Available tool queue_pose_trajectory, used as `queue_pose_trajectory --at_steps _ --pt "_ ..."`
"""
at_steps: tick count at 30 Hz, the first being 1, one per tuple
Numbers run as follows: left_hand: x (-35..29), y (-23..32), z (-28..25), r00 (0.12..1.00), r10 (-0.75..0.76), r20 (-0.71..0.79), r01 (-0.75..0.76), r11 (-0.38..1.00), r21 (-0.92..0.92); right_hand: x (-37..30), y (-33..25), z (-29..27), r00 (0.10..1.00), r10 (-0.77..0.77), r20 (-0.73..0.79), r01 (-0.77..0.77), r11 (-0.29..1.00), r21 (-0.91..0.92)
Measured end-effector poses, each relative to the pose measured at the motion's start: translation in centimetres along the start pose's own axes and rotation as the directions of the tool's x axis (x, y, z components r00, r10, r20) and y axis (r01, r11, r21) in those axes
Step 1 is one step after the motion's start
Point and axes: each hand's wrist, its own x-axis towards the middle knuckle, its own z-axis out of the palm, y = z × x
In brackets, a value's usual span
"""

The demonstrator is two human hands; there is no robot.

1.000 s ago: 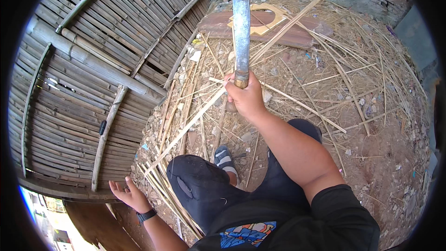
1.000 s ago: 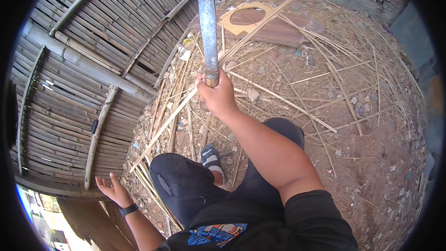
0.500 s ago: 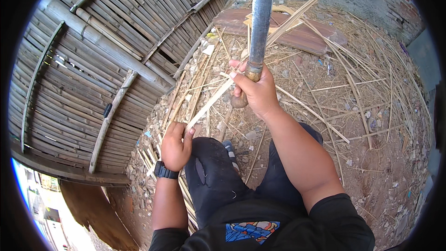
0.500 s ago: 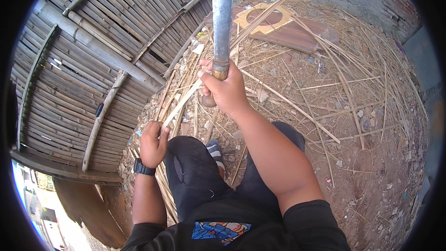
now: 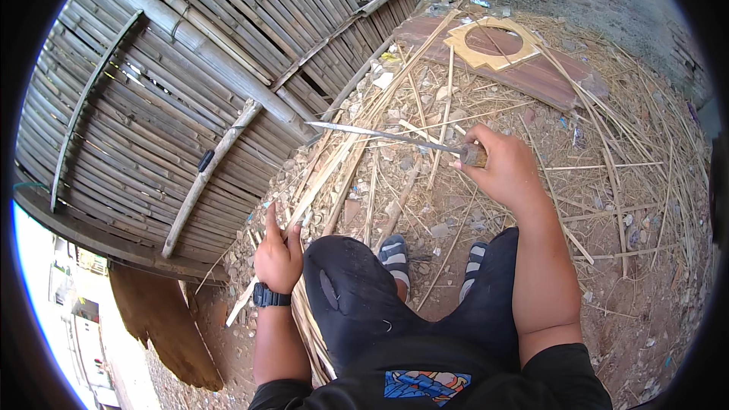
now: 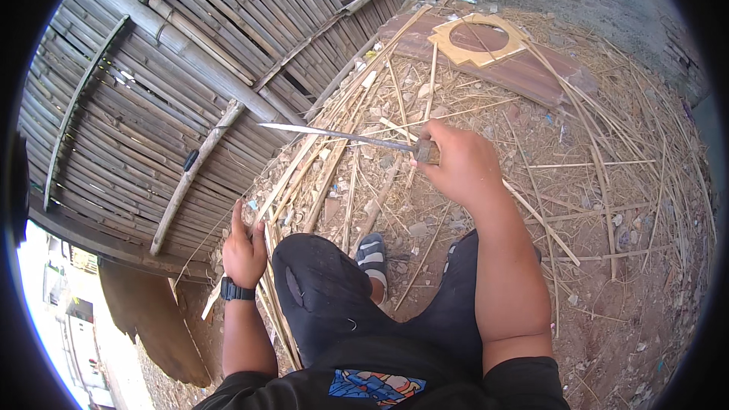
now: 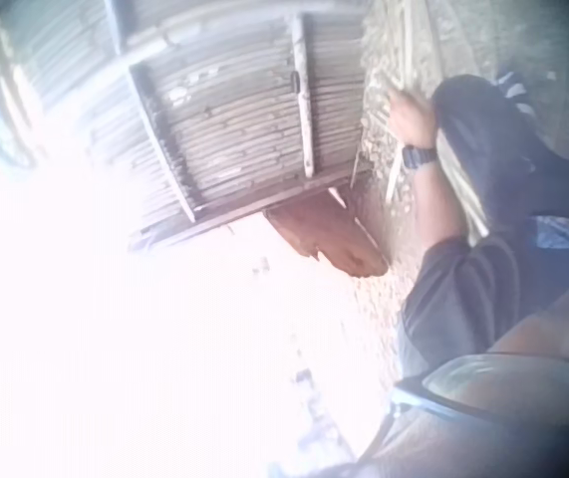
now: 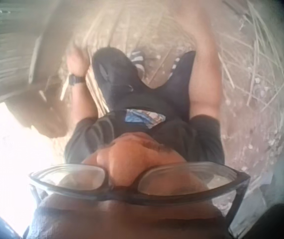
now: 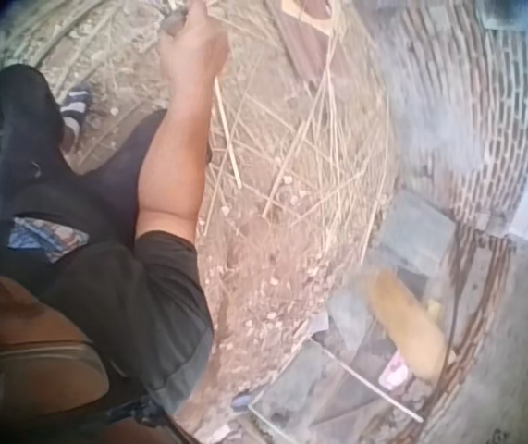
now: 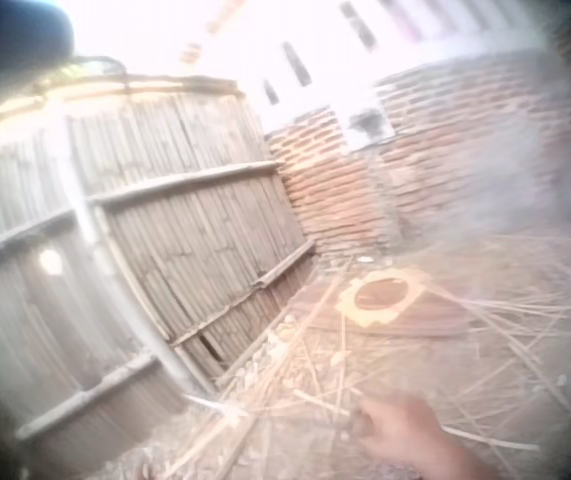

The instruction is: The person splits long bamboo sticks into thin strips using a machete. They hold the bamboo with one hand and repeatedly strike it with the machete to separate the strips, then gather and reposition the pieces on the ground.

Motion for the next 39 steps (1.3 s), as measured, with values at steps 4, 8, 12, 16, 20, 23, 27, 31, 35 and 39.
queue_pose_trajectory --at_steps 4,8,12,16,20,23,27,31,35,39 --pt "-0.6 -0.2 -0.4 0.995 -0.081 0.057 0.080 0.997 0.020 0.0 0.0 1.2 0.996 -0.088 0.026 0.090 0.993 -0.073" --pt "-1.4 -0.7 -0.6 0.990 -0.110 0.087 0.111 0.994 -0.011 -0.1 0.3 2.7 0.991 -0.109 0.072 0.118 0.982 -0.146" --pt "-2.1 -0.6 -1.0 0.993 -0.092 0.079 0.092 0.996 0.000 0.2 0.9 4.1 0.996 -0.080 0.032 0.084 0.977 -0.197" --pt "-3.1 -1.4 -1.4 0.994 -0.079 0.071 0.077 0.997 0.029 0.8 1.6 4.7 0.996 -0.085 -0.034 0.074 0.966 -0.250" --pt "-4.1 -1.8 -2.5 0.997 -0.041 0.067 0.040 0.999 0.017 0.8 1.2 4.7 0.996 -0.036 -0.087 0.013 0.969 -0.248" --pt "-4.8 -2.0 -2.5 0.995 -0.039 0.087 0.043 0.998 -0.050 0.8 1.8 4.7 0.991 -0.026 -0.129 -0.011 0.960 -0.279" --pt "-6.1 -3.0 -3.6 0.990 -0.057 0.130 0.074 0.988 -0.133 1.3 1.6 5.5 0.986 -0.128 -0.108 0.090 0.948 -0.306" --pt "-8.8 -5.1 -5.3 0.965 -0.156 0.211 0.198 0.961 -0.194 3.4 1.1 6.1 0.953 -0.275 -0.126 0.211 0.904 -0.371" --pt "-13.1 -7.9 -6.4 0.945 -0.215 0.247 0.272 0.935 -0.229 5.9 4.2 5.8 0.983 -0.151 -0.105 0.092 0.898 -0.429" --pt "-15.9 -9.4 -7.2 0.910 -0.293 0.293 0.363 0.905 -0.222 5.4 5.5 5.6 0.989 0.139 -0.045 -0.146 0.927 -0.345"
